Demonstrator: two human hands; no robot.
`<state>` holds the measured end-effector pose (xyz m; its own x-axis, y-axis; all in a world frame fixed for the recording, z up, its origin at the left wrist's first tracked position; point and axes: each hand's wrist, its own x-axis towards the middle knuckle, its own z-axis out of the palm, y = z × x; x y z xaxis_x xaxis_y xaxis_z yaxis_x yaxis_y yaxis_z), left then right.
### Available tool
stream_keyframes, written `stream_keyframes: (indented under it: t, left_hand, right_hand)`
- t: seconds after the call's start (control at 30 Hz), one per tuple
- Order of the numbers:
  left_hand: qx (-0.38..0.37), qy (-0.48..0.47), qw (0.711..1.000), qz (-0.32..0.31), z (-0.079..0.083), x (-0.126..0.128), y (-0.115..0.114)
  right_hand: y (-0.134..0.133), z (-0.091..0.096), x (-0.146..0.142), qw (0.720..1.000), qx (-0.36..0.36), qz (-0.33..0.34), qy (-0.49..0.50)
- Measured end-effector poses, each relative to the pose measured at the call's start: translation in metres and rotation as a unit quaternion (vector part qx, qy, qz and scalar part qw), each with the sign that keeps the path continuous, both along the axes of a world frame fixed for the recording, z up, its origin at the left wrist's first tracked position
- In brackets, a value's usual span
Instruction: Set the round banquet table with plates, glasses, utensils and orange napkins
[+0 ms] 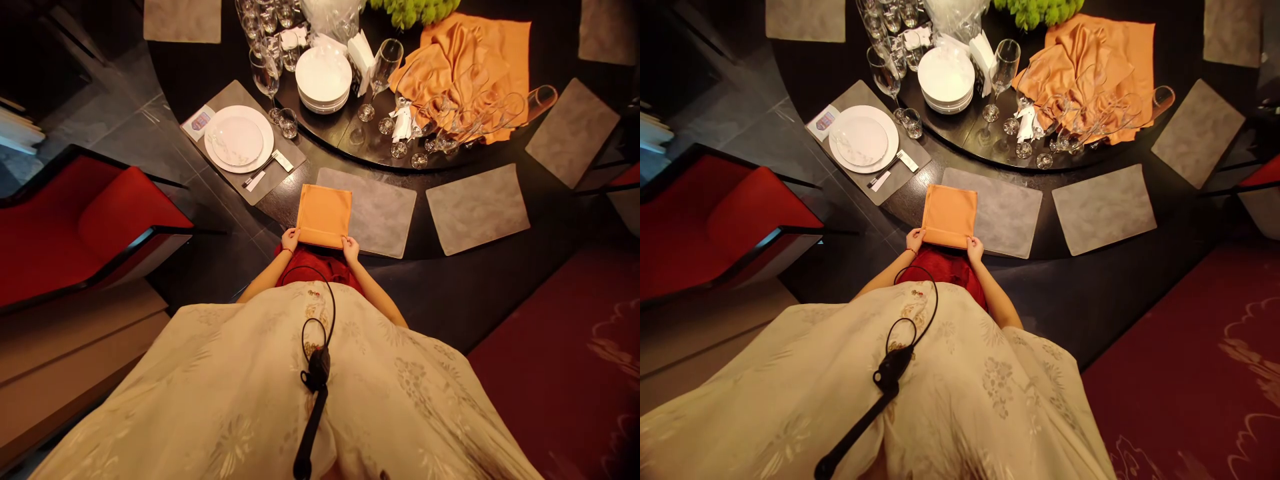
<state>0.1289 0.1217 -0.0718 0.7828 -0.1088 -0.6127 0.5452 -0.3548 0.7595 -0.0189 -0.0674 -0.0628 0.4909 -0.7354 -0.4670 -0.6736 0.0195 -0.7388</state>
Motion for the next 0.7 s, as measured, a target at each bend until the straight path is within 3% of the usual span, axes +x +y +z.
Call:
stream_keyframes:
  t: [0.1, 0.2, 0.3, 0.37, 0.43, 0.53, 0.6, 0.63, 0.7]
  left_hand:
    - [-0.021, 0.065, 0.998, 0.009, -0.001, 0.004, 0.002]
    - [-0.065, 0.186, 0.980, -0.020, 0.000, 0.014, 0.012]
    - [-0.087, 0.253, 0.962, -0.050, 0.002, 0.026, 0.029]
    - [-0.095, 0.283, 0.952, -0.064, 0.005, 0.033, 0.041]
    - [-0.111, 0.295, 0.946, -0.080, 0.010, 0.037, 0.048]
    - [-0.178, 0.257, 0.941, -0.132, 0.024, 0.034, 0.042]
    - [-0.231, 0.205, 0.932, -0.191, 0.035, 0.027, 0.029]
    - [-0.250, 0.183, 0.925, -0.221, 0.040, 0.023, 0.020]
    - [-0.273, 0.148, 0.912, -0.269, 0.048, 0.015, 0.003]
  right_hand:
    - [0.002, 0.005, 0.003, 0.998, 0.035, -0.059, 0.004]
    - [-0.001, 0.010, 0.005, 0.976, 0.164, -0.145, 0.003]
    - [-0.013, 0.017, -0.001, 0.948, 0.299, -0.108, -0.016]
    - [-0.022, 0.022, -0.007, 0.942, 0.328, -0.069, -0.014]
    - [-0.027, 0.027, -0.012, 0.958, 0.284, -0.044, 0.009]
    - [-0.021, 0.035, -0.006, 0.995, 0.089, 0.035, 0.001]
    - [-0.008, 0.040, 0.009, 0.992, -0.007, 0.107, -0.059]
    - [0.000, 0.042, 0.020, 0.986, -0.011, 0.137, -0.092]
    - [0.014, 0.046, 0.043, 0.977, 0.046, 0.165, -0.127]
